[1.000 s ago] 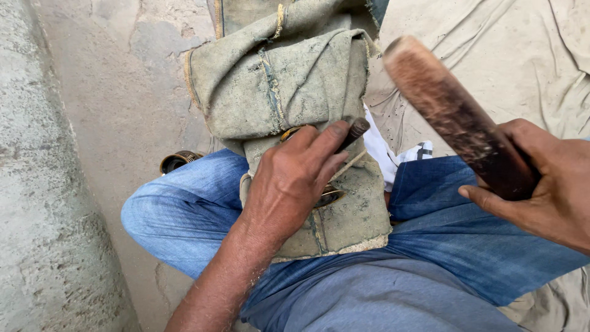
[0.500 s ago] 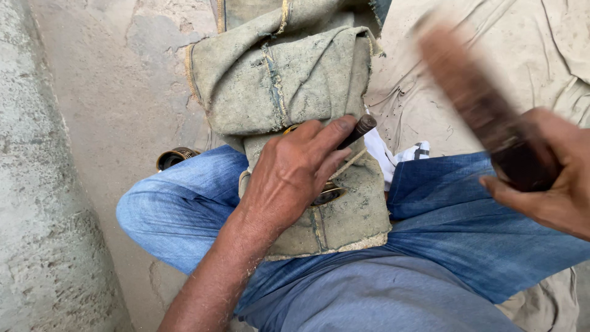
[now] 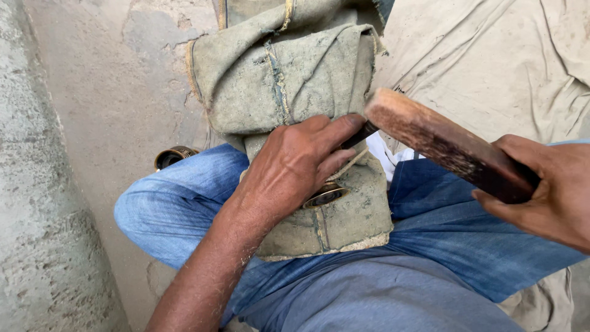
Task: The person sits cross-legged and uses a hammer and chisel to shape a small brass-colored metal object resting on a cloth pad. The person repeatedly strikes the chisel with the hammer, occasionally repositioning the chisel and rotating the object to work different areas.
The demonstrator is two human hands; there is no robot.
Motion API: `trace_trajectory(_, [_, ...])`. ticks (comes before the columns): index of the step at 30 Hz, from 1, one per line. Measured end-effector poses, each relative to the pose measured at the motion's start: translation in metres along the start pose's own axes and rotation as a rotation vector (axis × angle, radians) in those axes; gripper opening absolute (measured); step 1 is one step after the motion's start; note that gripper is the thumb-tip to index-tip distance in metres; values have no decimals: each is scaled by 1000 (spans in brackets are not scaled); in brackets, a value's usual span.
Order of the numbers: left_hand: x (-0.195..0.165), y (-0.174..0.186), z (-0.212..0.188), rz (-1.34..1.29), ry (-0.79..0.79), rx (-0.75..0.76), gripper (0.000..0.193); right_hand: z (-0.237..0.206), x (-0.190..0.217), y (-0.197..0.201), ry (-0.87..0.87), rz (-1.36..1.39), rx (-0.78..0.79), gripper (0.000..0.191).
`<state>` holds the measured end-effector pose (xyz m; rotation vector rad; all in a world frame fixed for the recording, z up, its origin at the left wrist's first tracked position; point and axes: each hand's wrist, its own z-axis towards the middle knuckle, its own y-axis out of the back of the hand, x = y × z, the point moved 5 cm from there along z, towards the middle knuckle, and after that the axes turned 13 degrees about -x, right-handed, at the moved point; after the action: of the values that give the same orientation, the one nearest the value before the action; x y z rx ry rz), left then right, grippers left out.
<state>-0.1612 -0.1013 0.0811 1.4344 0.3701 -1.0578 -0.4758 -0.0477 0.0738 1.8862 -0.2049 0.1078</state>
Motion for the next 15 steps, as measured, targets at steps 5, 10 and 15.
trace_trajectory(5, [0,3,4,-26,3,23,40,-2,4,1,-19,157,-12,37])
trace_trajectory(10, [0,5,6,-66,-2,33,39,-4,3,-1,34,452,-113,37])
trace_trajectory(15, [2,7,8,-66,-48,50,37,-8,-7,-8,-125,404,-29,36])
